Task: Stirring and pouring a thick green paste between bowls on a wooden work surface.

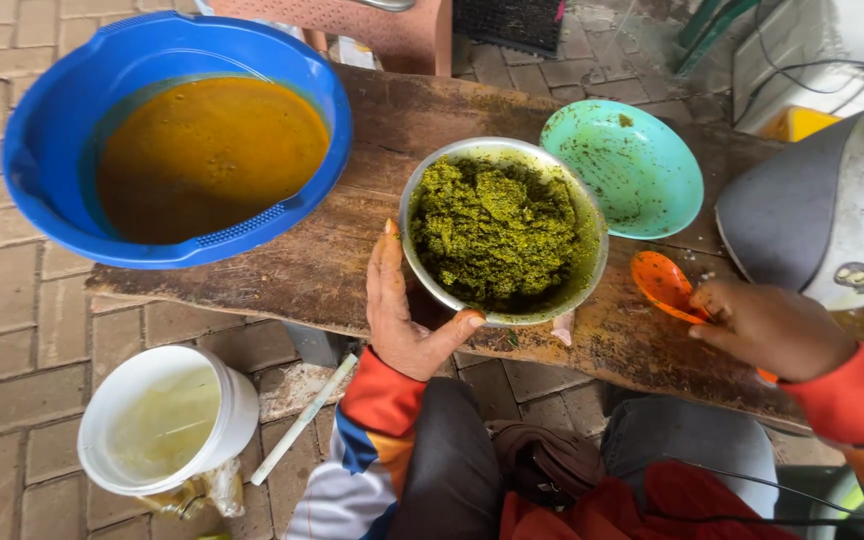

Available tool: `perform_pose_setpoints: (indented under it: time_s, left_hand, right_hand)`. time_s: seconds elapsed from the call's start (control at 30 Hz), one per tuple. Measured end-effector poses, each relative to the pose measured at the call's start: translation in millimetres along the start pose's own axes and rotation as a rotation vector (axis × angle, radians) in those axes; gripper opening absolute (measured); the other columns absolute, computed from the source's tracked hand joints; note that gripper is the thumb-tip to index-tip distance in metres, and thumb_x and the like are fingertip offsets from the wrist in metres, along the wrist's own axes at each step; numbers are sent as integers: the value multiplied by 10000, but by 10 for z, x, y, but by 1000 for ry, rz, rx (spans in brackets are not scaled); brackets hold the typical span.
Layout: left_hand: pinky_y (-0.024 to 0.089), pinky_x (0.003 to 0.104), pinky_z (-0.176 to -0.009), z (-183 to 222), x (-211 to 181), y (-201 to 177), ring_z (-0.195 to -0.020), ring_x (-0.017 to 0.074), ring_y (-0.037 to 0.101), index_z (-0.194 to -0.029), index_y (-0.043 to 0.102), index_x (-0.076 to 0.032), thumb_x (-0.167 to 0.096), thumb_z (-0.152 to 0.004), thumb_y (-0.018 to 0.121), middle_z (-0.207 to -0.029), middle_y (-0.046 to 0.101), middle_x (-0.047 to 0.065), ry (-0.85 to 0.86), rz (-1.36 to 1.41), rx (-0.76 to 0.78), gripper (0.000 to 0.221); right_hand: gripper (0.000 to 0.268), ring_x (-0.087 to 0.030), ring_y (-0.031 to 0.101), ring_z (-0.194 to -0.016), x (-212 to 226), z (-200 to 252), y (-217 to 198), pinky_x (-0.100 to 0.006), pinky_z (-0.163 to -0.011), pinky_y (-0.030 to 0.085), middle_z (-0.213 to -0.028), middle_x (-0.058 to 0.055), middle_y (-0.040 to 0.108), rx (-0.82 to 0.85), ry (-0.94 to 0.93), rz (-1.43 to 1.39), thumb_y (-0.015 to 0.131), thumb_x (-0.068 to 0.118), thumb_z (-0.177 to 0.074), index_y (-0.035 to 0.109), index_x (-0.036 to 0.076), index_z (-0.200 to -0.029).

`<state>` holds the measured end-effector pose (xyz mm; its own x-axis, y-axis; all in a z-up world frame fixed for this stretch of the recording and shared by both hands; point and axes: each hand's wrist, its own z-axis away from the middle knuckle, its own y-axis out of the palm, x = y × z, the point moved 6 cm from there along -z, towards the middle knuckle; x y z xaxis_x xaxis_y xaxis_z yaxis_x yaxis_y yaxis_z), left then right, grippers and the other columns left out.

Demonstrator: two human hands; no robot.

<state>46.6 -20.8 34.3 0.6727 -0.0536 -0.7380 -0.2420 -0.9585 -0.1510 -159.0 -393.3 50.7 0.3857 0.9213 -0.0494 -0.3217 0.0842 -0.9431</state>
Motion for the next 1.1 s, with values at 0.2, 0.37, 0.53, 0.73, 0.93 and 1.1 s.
perform_pose_setpoints:
  time_s: [0.2, 0.37, 0.53, 0.73, 0.93, 1.1]
  left_hand:
    - [409, 478, -1264, 9, -13, 11, -1507, 406, 475, -1663, 258, -35, -522, -750, 882, -1618, 404, 271, 19, -55, 3, 1208]
    - [439, 463, -1222, -36, -61, 49, -1455, 391, 503, -1648, 222, -19, -552, -755, 880, -1595, 381, 278, -50, 58, 12, 1231]
    - [396, 472, -1251, -8, -26, 22, -1481, 399, 471, -1647, 246, -14, -511, -743, 890, -1598, 398, 278, -14, -35, -12, 1217]
    - [382, 480, -1274, -28, -79, -8, -1512, 411, 449, -1636, 277, -14, -495, -739, 900, -1612, 400, 272, 48, -64, -35, 1194]
    - [382, 485, -1278, -28, -56, -38, -1521, 420, 451, -1638, 284, -4, -512, -742, 898, -1621, 393, 281, -9, -5, -36, 1199]
    - [364, 498, -1277, -42, -71, -35, -1524, 440, 436, -1625, 311, 2, -530, -701, 904, -1622, 393, 293, -15, -55, -35, 1220]
  right_hand:
    - [407, -315, 701, -810, -207, 81, 79, -414, -722, 576, -1054, -110, 664, -394, -169, -35, 620, 355, -932, 625, 160, -1289]
    - [366, -283, 692, -712, -91, 265, -434, -408, -644, 586, -1049, -80, 673, -381, 24, -10, 620, 394, -966, 673, 176, -1255]
    - [359, -215, 657, -675, 542, 276, -1067, -357, -646, 546, -946, -40, 712, -472, 14, -170, 575, 385, -1028, 738, 164, -1259]
    - [391, -283, 693, -672, 1727, -44, -1637, -424, -597, 571, -947, -73, 705, -545, -267, 135, 497, 413, -1018, 742, 173, -1206]
    - [392, -307, 712, -694, 2252, -272, -1646, -465, -615, 585, -907, -91, 715, -406, -364, 372, 464, 408, -1009, 749, 146, -1067]
    - [436, -335, 713, -704, 2236, -476, -1487, -494, -688, 592, -809, -123, 723, -201, -328, 385, 469, 393, -1018, 749, 88, -881]
